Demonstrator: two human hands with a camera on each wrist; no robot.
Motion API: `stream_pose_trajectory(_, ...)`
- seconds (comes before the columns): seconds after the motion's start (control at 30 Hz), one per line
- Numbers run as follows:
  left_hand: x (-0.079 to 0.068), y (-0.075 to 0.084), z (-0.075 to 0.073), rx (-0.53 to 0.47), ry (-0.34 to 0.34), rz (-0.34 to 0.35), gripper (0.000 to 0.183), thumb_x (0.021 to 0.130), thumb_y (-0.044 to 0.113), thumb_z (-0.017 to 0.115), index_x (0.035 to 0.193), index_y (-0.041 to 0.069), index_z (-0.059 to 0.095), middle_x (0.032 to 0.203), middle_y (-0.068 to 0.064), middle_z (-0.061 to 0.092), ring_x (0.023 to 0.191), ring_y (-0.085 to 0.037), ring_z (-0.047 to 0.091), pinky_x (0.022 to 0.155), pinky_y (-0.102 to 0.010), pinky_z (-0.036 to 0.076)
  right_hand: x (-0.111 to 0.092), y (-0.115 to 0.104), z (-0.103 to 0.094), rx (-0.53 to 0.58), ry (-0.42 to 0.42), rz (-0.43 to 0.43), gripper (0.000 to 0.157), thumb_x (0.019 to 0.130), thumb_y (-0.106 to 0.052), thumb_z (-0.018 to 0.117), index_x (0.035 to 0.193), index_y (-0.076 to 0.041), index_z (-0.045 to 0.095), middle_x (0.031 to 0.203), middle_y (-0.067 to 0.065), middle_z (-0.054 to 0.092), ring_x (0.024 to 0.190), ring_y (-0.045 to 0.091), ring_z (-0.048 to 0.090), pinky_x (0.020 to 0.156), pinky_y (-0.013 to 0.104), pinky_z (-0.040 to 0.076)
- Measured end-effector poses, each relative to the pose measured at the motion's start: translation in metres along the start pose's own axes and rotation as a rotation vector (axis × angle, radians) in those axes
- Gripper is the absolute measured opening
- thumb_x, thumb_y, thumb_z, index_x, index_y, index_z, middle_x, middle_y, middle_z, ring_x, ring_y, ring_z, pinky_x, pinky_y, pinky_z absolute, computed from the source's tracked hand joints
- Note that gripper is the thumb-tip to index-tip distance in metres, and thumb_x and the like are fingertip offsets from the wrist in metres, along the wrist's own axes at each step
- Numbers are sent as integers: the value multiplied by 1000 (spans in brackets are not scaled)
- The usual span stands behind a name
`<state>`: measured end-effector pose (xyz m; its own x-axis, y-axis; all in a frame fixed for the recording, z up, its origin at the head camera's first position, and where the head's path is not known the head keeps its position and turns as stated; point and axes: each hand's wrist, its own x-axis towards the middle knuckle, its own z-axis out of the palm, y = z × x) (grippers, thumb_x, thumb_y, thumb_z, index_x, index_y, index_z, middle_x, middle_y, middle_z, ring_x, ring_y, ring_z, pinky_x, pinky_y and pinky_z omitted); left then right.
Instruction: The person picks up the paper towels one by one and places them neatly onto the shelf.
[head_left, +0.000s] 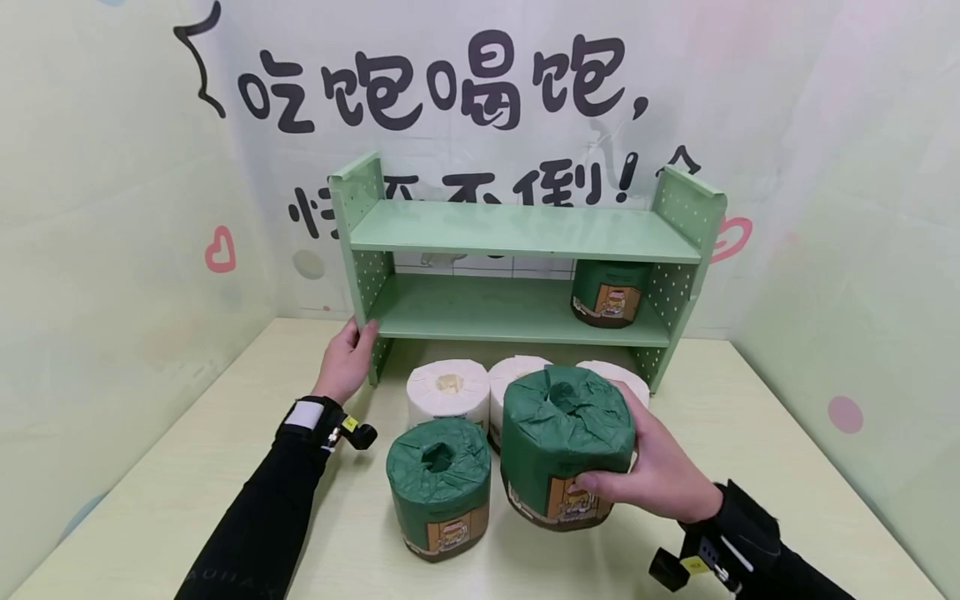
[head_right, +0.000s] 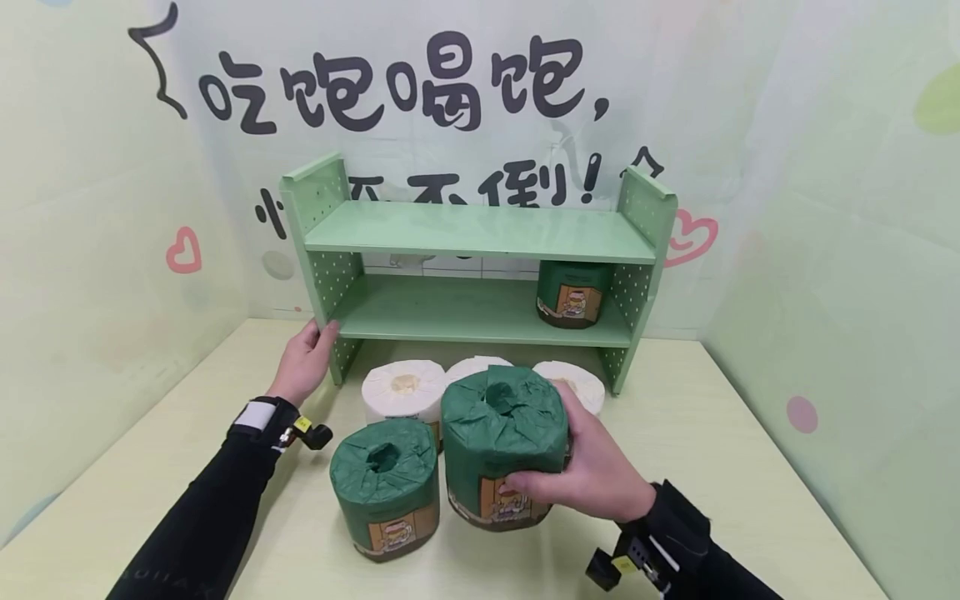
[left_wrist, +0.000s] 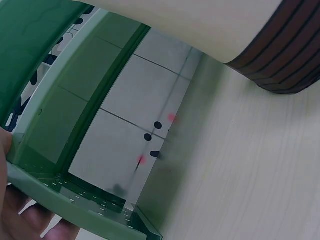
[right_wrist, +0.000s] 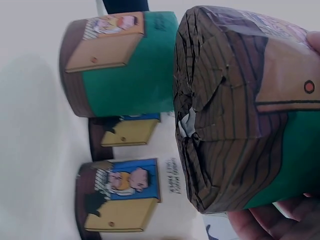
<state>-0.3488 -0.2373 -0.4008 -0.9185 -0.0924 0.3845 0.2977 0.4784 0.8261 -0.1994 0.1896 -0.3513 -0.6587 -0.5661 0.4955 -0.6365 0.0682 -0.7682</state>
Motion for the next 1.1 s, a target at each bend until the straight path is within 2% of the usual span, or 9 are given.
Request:
stream_pose_trajectory(0.23, 0, 1, 0, 7, 2, 16, 43, 108, 46, 38, 118, 8, 55, 75, -7, 39, 65, -22, 41, 53, -33, 37, 7, 1, -12, -77, 68, 37, 92, 74, 3, 81, 149, -17, 31, 139, 4, 45, 121, 28, 46, 96, 35, 46)
stream_pose_trajectory(0.47, 0, 0, -1, 2, 6, 25, 43, 108, 46, 39, 121, 9, 55, 75, -8, 39, 65, -23, 41, 54, -33, 36, 12, 1, -26, -119, 127, 59, 86, 77, 2, 78, 147, -15, 33, 136, 5, 48, 118, 27, 49, 92, 33, 48)
stream_pose_trajectory(0.87, 0, -4, 1, -4, 14, 29, 42, 108, 46, 39, 125, 11, 56, 76, -9, 40, 67, -24, 42, 55, -34, 37, 37, 4, -42, -119, 252, 123, 79, 84, -4, 73, 149, -14, 29, 135, 4, 47, 117, 24, 49, 90, 26, 49)
stream_pose_trajectory(1.1, 2, -6, 0, -12, 16, 14, 41, 107, 47, 39, 119, 12, 56, 74, -7, 40, 65, -23, 42, 54, -33, 37, 50, 10, -42, -103, 308, 193, 75, 86, -12, 75, 147, -14, 30, 133, 5, 47, 114, 22, 49, 88, 30, 50)
